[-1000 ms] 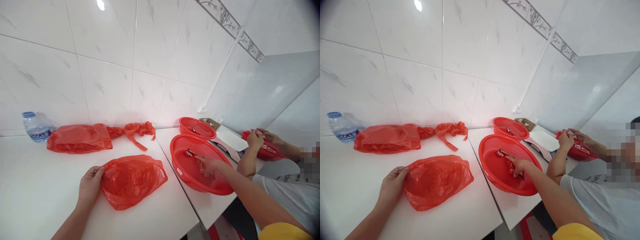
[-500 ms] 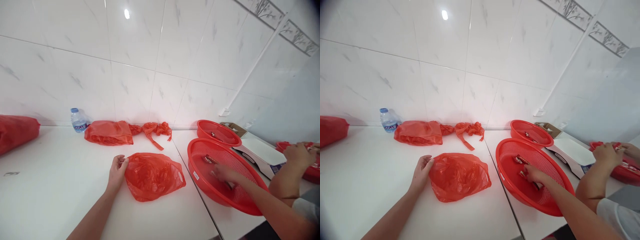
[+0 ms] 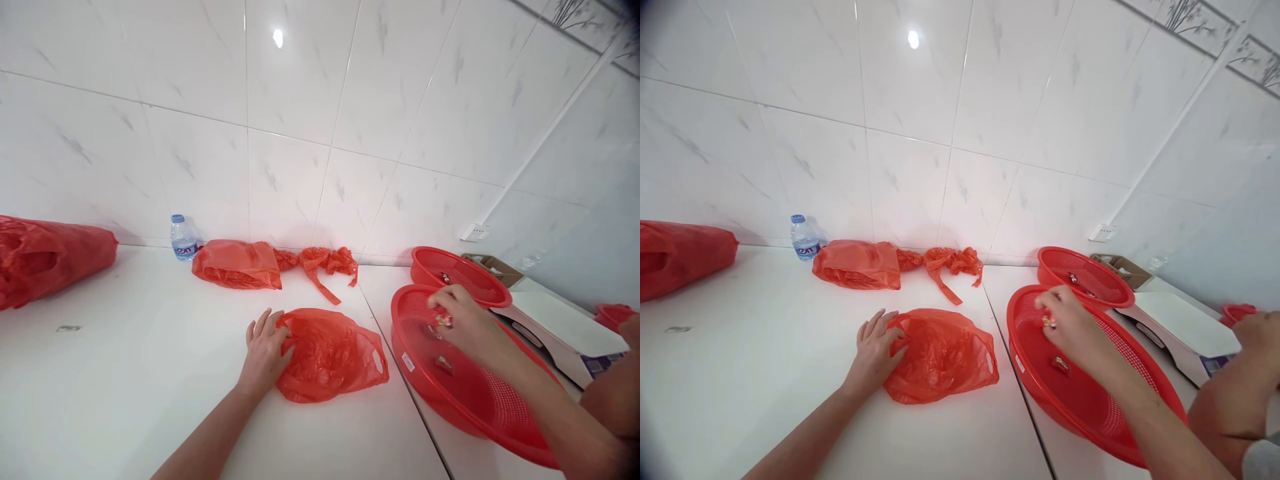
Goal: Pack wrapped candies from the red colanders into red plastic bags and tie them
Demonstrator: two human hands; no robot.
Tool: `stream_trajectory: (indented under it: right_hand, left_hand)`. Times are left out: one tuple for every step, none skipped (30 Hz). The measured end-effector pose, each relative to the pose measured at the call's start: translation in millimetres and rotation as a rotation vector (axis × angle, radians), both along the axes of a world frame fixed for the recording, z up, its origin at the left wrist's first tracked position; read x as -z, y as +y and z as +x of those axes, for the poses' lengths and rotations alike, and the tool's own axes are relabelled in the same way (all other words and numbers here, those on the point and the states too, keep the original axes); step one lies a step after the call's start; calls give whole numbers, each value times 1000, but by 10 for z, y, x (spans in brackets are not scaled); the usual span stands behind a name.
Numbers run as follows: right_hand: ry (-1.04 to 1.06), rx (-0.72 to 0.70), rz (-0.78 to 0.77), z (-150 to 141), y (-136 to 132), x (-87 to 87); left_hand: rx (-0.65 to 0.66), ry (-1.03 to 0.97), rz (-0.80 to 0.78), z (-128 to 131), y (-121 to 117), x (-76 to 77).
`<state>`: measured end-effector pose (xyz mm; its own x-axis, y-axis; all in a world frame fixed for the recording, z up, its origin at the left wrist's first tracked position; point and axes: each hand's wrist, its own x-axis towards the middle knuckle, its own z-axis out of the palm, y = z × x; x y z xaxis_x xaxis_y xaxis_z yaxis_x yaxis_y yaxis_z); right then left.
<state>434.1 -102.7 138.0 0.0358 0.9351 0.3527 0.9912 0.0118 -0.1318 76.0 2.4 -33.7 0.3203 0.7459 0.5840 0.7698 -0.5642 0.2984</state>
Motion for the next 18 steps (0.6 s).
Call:
stream_trajectory:
  right_hand:
    - [-11,-72,-26,-249,-10,-45]
    - [-33,-153,-68,-502,-14,-63]
    - [-51,-244,-107,-745,-6,-49]
    - [-63,-330,-163,-968,17,-5]
    - [-76,-411,-196,-1162,59,69]
    - [-96,-473,-219,-1322,119,166]
    - [-116,-525,-241,-1449,195,280]
    - [-128,-562,-261,-1544,281,399]
    - [-137,-591,-287,-1612,371,514]
    - [-146,-600,-305,-1657,458,613]
    - [-152,-608,-318,-1684,534,688]
    - [-154,-610,-317,-1695,594,732]
    - [-149,-607,-303,-1692,636,743]
    - [-132,-604,-280,-1671,659,722]
    - [-102,-595,-247,-1630,667,673]
    - [-62,-576,-209,-1564,663,603]
    - [-16,-543,-166,-1468,654,520]
    - [31,-494,-121,-1339,643,434]
  left_hand:
    - [7,4,2,-5,14,16]
    - [13,0,11,-11,28,28]
    - [18,-13,26,-17,41,34]
    - [23,-30,44,-22,52,35]
    - [28,-52,63,-26,60,33]
    - [30,-75,83,-29,66,28]
    - [31,-98,103,-31,70,22]
    - [31,-121,122,-32,72,16]
    - [32,-141,139,-34,75,11]
    - [34,-160,154,-37,77,5]
    - [39,-175,167,-40,81,-1]
    - [43,-187,178,-43,85,-7]
    - [47,-198,187,-47,90,-14]
    - [49,-207,193,-51,97,-21]
    - [52,-215,199,-54,105,-28]
    - [57,-224,204,-57,114,-34]
    - [65,-233,208,-60,124,-38]
    - [76,-243,209,-61,136,-39]
